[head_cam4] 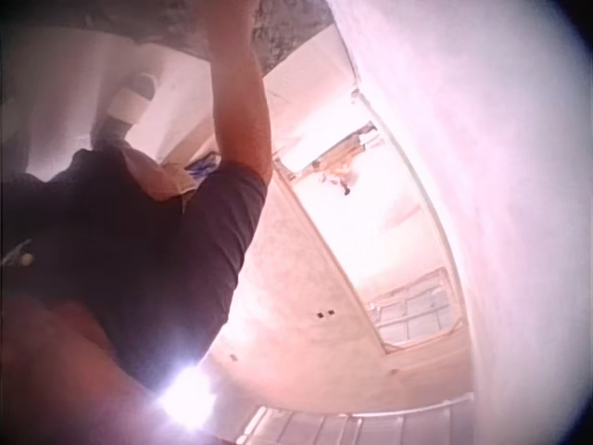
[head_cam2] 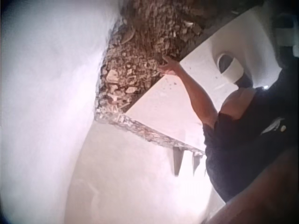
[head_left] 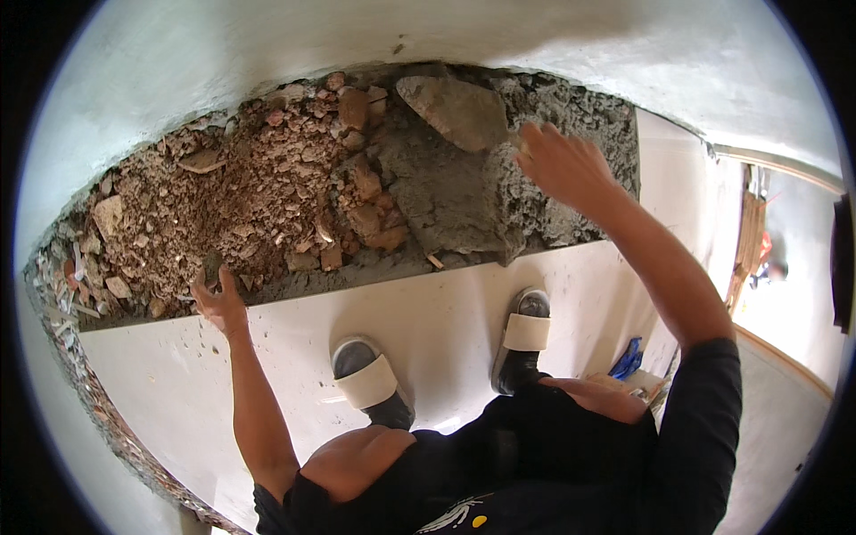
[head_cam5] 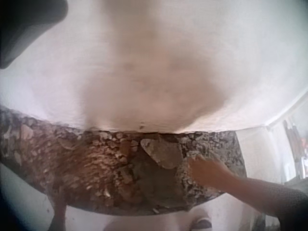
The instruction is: The person scoops wet cement from a bucket and spreads it into a rectangular recess in the floor using a trowel. They repeatedly smooth and level the surface, occasionally using their hand to adjust the material.
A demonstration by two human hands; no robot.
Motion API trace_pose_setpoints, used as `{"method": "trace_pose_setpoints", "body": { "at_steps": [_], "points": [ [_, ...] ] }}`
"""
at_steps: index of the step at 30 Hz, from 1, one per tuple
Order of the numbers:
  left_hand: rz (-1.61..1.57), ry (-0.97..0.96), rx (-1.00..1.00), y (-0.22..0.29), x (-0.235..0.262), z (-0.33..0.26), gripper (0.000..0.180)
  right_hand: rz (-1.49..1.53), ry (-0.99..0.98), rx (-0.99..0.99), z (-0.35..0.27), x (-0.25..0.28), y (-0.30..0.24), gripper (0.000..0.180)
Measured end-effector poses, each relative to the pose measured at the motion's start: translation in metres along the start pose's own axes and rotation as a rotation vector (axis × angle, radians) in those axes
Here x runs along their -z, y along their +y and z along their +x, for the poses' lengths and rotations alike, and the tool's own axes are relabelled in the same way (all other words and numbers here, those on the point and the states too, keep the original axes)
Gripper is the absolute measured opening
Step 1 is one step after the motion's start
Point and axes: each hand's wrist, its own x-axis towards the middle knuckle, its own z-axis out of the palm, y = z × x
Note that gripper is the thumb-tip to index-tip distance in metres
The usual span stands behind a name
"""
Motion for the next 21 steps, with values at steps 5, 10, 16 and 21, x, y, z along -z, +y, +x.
{"method": "trace_pose_setpoints", "body": {
  "at_steps": [5,10,16,21],
  "points": [
    [-0.239,-0.156,0.128,0.013,-0.019,0.002,0.05,0.012,-0.13,-0.252,0.015,-0.043,0.055,0.033],
    [-0.041,-0.163,0.1,0.003,-0.027,-0.008,0.051,0.101,-0.049,-0.296,-0.027,-0.036,0.076,0.036],
    [0.153,-0.185,0.154,0.003,-0.036,-0.009,0.058,0.154,-0.189,-0.161,-0.048,-0.068,0.032,0.041],
    [0.055,-0.126,0.116,0.004,-0.012,-0.017,0.057,0.377,-0.026,-0.497,-0.029,-0.099,0.099,0.042]
  ]
}}
